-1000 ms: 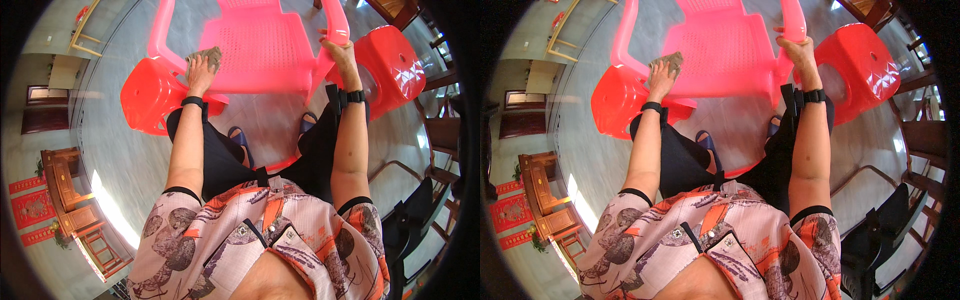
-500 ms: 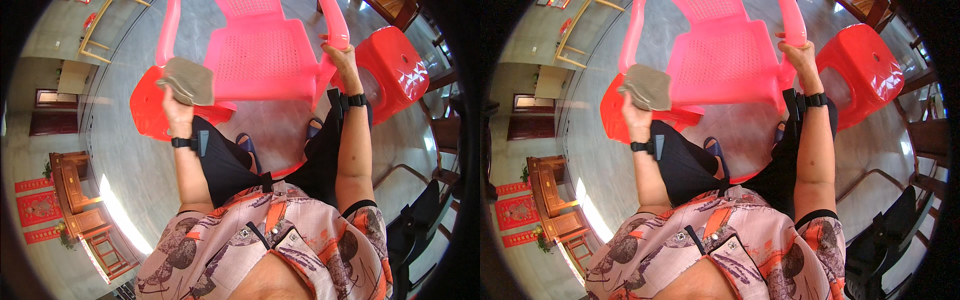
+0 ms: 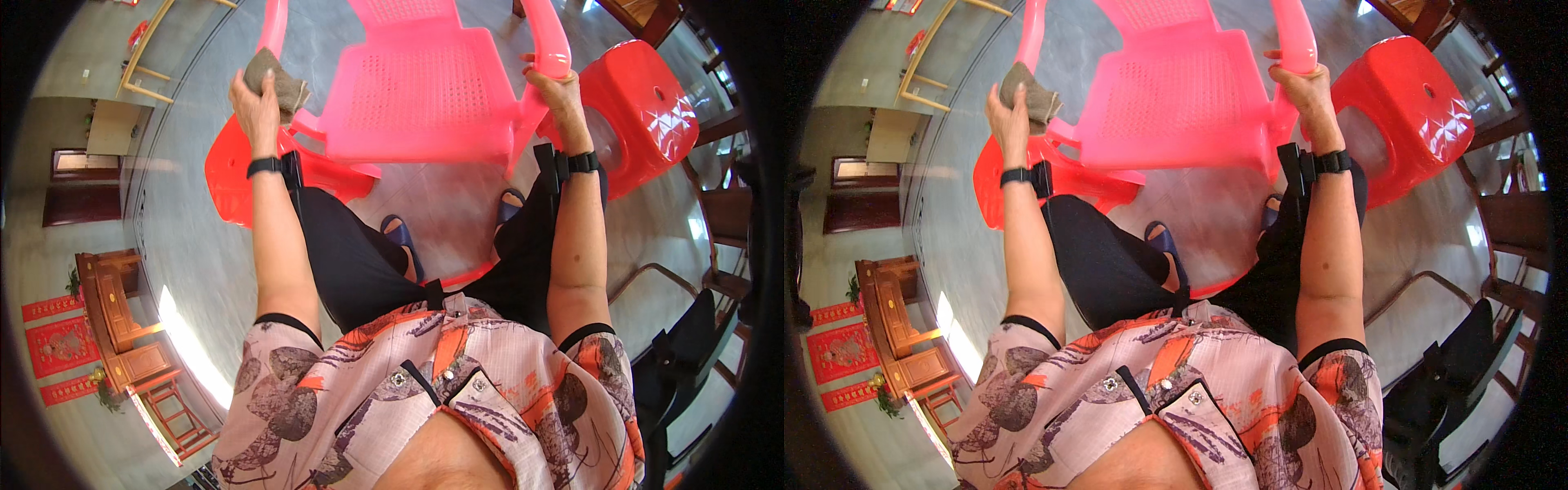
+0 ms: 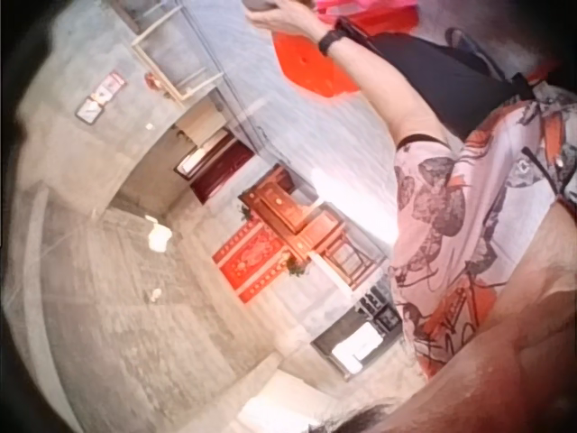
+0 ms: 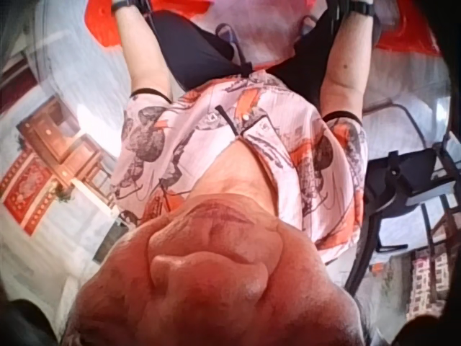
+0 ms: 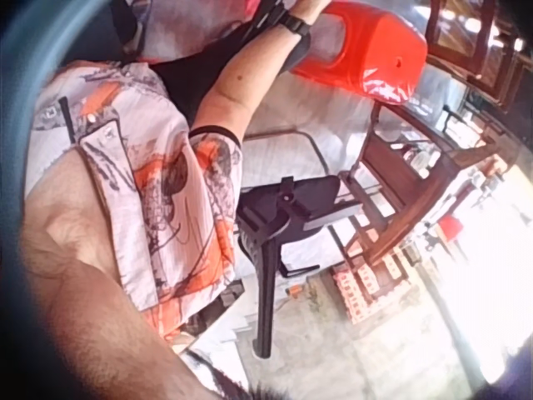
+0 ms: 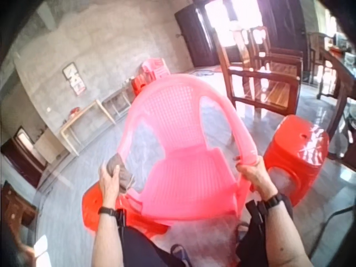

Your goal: The person wipes a pink plastic chair with a cloth, cleaning the seat, backrest, and armrests. The chair is held steady with one hand while the other hand scrubs the surfaces.

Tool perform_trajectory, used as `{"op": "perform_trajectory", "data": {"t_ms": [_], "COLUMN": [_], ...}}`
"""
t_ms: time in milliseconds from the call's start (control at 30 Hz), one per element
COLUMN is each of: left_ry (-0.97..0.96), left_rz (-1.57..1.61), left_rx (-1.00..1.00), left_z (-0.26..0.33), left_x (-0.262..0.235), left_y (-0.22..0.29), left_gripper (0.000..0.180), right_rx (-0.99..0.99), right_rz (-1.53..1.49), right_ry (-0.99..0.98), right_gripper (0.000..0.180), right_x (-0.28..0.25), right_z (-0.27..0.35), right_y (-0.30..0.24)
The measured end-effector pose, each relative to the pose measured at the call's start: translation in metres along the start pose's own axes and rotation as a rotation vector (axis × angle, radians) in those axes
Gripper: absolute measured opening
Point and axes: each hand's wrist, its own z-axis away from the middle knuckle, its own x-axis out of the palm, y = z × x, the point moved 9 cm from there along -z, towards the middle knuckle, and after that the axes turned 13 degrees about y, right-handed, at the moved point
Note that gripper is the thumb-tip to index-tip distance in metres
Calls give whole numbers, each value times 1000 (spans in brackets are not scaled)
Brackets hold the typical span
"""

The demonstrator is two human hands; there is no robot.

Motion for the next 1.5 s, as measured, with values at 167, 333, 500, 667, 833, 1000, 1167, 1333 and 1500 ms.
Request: {"op": "perform_trajectory", "data": {"t_ms": [167, 333, 500, 667, 833, 1000, 1167, 1333, 1500], "left_ry": [156, 419, 429, 403, 273, 67, -33, 93, 390], "left_rz": [-275, -2, 101, 226, 307, 130, -13, 342, 472], "left_rx": [89, -23, -160, -150, -370, -352, -364, -854, -728], "left_z": [5, 34, 53, 80, 116, 137, 148, 191, 154], "left_x": [9, 3, 9, 20, 51, 77, 89, 65, -8], "left_y": [-1, -10, -24, -36, -69, -91, -106, -119, -82], "left_gripper": [67, 83, 85, 83, 75, 66, 57, 51, 54], "right_rx": [-27, -53, -59, -106, -117, -81, -66, -111, -86], "right_rz": [-19, -50, -97, -93, -105, -76, -99, -153, -79], "right_ry": [0, 38, 4, 26, -7, -32, 30, 22, 50], "right_gripper": [29, 26, 27, 25, 25, 31, 25, 25, 26], "right_x": [2, -1, 1, 1, 1, 0, -1, 2, -1], "right_z": [2, 6, 8, 7, 7, 2, -7, -3, 2], "right_y": [-1, -5, -8, -11, -10, -1, 8, 1, -4]}}
